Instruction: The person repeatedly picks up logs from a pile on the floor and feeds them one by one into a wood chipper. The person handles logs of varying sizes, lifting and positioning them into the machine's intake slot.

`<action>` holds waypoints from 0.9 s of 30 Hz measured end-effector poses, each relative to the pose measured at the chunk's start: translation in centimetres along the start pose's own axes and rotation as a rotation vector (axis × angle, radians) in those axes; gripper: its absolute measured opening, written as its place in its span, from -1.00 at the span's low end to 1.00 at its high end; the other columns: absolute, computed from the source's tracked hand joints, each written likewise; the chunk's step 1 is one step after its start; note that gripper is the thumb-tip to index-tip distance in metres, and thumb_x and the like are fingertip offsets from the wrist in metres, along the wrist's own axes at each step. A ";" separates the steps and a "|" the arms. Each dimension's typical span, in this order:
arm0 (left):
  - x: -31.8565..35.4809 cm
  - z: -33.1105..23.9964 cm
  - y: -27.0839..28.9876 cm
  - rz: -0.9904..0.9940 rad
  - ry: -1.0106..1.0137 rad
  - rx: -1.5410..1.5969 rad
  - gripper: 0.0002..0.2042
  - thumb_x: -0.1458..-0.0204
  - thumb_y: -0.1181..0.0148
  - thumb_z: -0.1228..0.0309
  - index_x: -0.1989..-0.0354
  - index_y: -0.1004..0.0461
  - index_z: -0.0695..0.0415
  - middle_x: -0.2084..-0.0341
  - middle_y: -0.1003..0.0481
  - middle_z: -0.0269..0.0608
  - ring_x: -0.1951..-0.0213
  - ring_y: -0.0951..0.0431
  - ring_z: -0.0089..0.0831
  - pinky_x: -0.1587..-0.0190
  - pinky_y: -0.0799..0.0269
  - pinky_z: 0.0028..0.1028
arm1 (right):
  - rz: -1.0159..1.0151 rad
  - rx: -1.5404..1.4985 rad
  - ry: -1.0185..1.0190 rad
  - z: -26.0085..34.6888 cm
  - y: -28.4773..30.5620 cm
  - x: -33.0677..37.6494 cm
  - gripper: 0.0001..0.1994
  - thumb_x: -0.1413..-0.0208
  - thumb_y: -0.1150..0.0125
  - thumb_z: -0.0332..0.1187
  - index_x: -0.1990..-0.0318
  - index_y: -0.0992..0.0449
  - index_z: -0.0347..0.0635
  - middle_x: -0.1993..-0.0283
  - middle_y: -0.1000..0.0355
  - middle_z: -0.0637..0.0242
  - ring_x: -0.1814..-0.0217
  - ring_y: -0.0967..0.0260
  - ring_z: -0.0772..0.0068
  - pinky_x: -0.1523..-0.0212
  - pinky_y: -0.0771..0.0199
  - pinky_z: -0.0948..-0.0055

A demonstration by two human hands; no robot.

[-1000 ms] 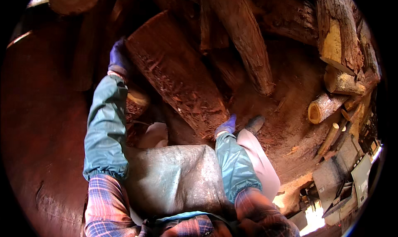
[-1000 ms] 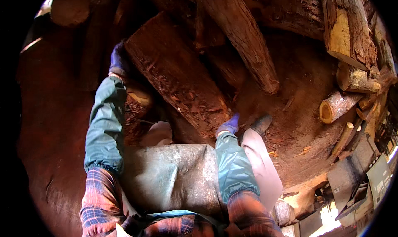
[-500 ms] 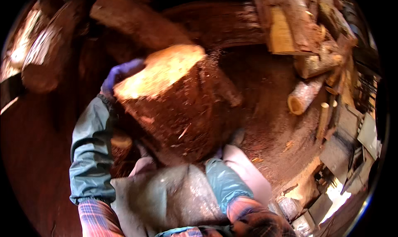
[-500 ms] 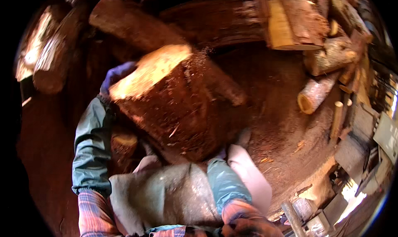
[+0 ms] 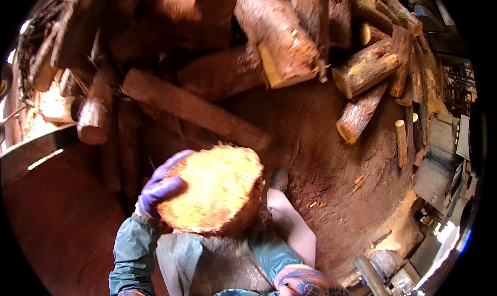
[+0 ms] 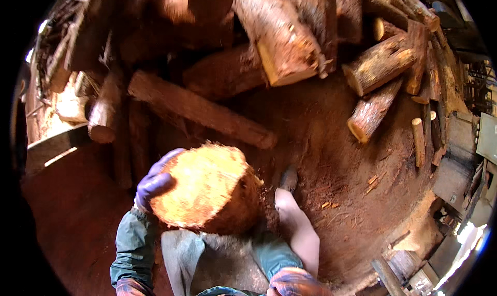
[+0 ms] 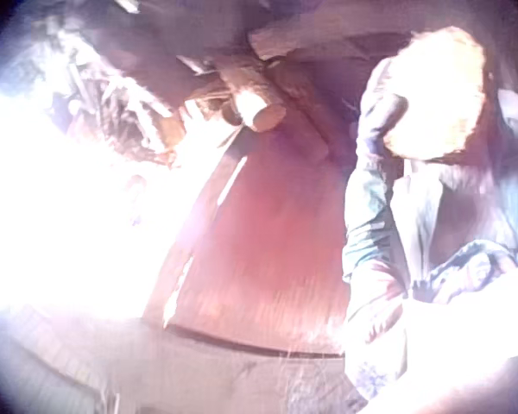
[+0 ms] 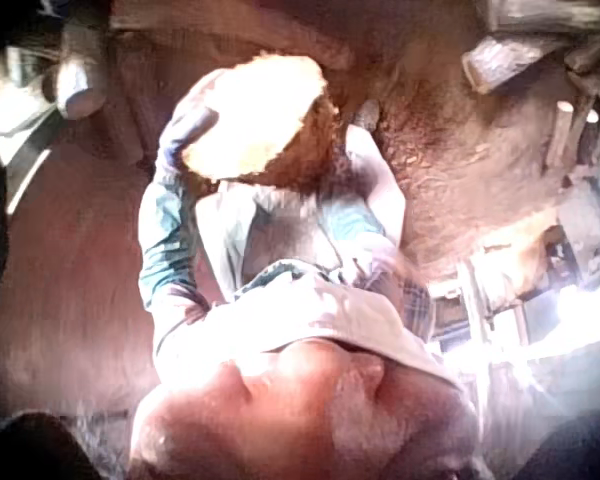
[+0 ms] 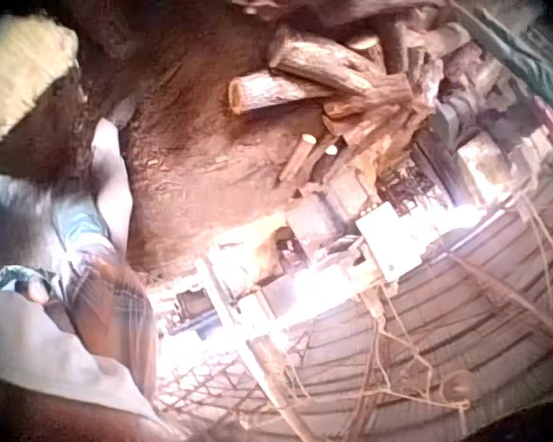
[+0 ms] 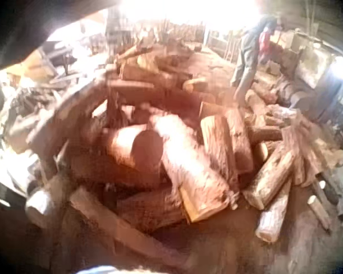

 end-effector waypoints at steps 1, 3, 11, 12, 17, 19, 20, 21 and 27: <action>0.1 -1.4 -2.7 0.133 0.007 -0.064 -0.26 0.03 -0.22 0.18 -0.33 -0.19 0.28 -0.20 -0.36 -0.03 -0.24 -0.35 -0.22 -0.35 -0.14 -0.27 | 0.010 -0.091 -0.003 0.3 0.5 2.4 -0.30 -0.21 0.12 0.25 -0.30 -0.25 -0.10 -0.29 -0.31 0.16 -0.24 -0.28 0.17 -0.19 -0.24 0.07; 1.4 -3.8 -10.0 0.188 -0.026 -0.186 -0.29 -0.05 -0.12 0.16 -0.36 -0.16 0.25 -0.24 -0.33 -0.07 -0.28 -0.29 -0.31 -0.37 -0.07 -0.35 | 0.039 -0.226 -0.002 1.0 1.6 6.6 -0.30 -0.21 0.12 0.24 -0.29 -0.25 -0.11 -0.28 -0.32 0.15 -0.22 -0.30 0.16 -0.18 -0.27 0.06; 5.6 -11.3 -41.8 0.598 -0.774 -0.697 -0.37 -0.14 -0.20 0.44 -0.38 -0.12 0.25 -0.38 -0.14 -0.07 -0.42 -0.04 -0.36 -0.42 0.08 -0.35 | 0.213 -0.328 0.254 19.3 5.0 21.4 -0.33 -0.24 0.12 0.20 -0.27 -0.24 -0.16 -0.24 -0.34 0.10 -0.15 -0.36 0.11 -0.11 -0.37 0.01; 6.8 -10.4 -43.3 0.654 -0.647 -0.640 -0.40 -0.16 -0.20 0.43 -0.36 -0.16 0.25 -0.35 -0.19 -0.08 -0.38 -0.12 -0.37 -0.40 0.01 -0.36 | 0.244 -0.314 0.294 22.8 5.2 22.8 -0.34 -0.25 0.12 0.19 -0.27 -0.24 -0.17 -0.24 -0.35 0.09 -0.14 -0.37 0.11 -0.10 -0.38 0.01; 5.8 0.6 -41.9 0.622 -0.150 -0.547 -0.52 -0.20 -0.20 0.36 -0.26 -0.30 0.27 -0.13 -0.46 -0.12 -0.17 -0.42 -0.43 -0.24 -0.31 -0.40 | 0.207 -0.332 0.429 40.1 5.8 29.0 -0.35 -0.26 0.12 0.17 -0.26 -0.23 -0.20 -0.21 -0.37 0.06 -0.10 -0.41 0.08 -0.06 -0.44 -0.02; 6.4 4.8 -37.2 0.481 -0.046 -0.562 -0.51 -0.19 -0.22 0.33 -0.25 -0.32 0.27 -0.12 -0.46 -0.10 -0.16 -0.42 -0.42 -0.25 -0.31 -0.38 | -0.048 -0.241 0.359 43.8 2.0 32.6 -0.44 -0.28 0.16 0.14 -0.10 -0.37 -0.19 -0.06 -0.45 0.06 -0.01 -0.42 0.12 0.00 -0.46 0.03; 7.1 6.9 -34.3 0.459 -0.069 -0.755 -0.51 -0.16 -0.21 0.23 -0.21 -0.38 0.23 -0.10 -0.48 -0.06 -0.15 -0.45 -0.36 -0.22 -0.33 -0.37 | -0.048 -0.329 0.401 44.1 3.5 30.2 -0.46 -0.24 0.06 0.12 -0.11 -0.35 -0.16 0.01 -0.43 0.12 0.05 -0.41 0.10 0.05 -0.46 0.08; 7.7 7.5 -31.5 0.470 -0.083 -0.955 -0.51 -0.14 -0.20 0.14 -0.17 -0.43 0.18 -0.08 -0.50 -0.03 -0.14 -0.48 -0.30 -0.20 -0.35 -0.36 | -0.064 -0.448 0.451 44.4 7.8 25.7 -0.46 -0.19 -0.04 0.10 -0.12 -0.32 -0.14 0.08 -0.41 0.17 0.12 -0.39 0.09 0.10 -0.45 0.12; 11.0 7.6 -12.6 0.215 -0.005 -1.146 -0.45 -0.14 -0.12 -0.02 -0.11 -0.47 0.20 -0.03 -0.51 0.09 -0.12 -0.47 -0.05 -0.19 -0.35 -0.23 | -0.091 -0.021 0.188 32.1 -4.7 30.8 -0.66 -0.23 0.00 -0.06 0.57 -0.32 0.08 0.46 -0.31 0.43 0.30 -0.33 0.39 0.25 -0.31 0.31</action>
Point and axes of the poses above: each hand's wrist, its own x-axis away from the middle knuckle, its own y-axis out of the back of the hand, z = x × y, the point moved 1 cm from there along -x, towards the middle knuckle
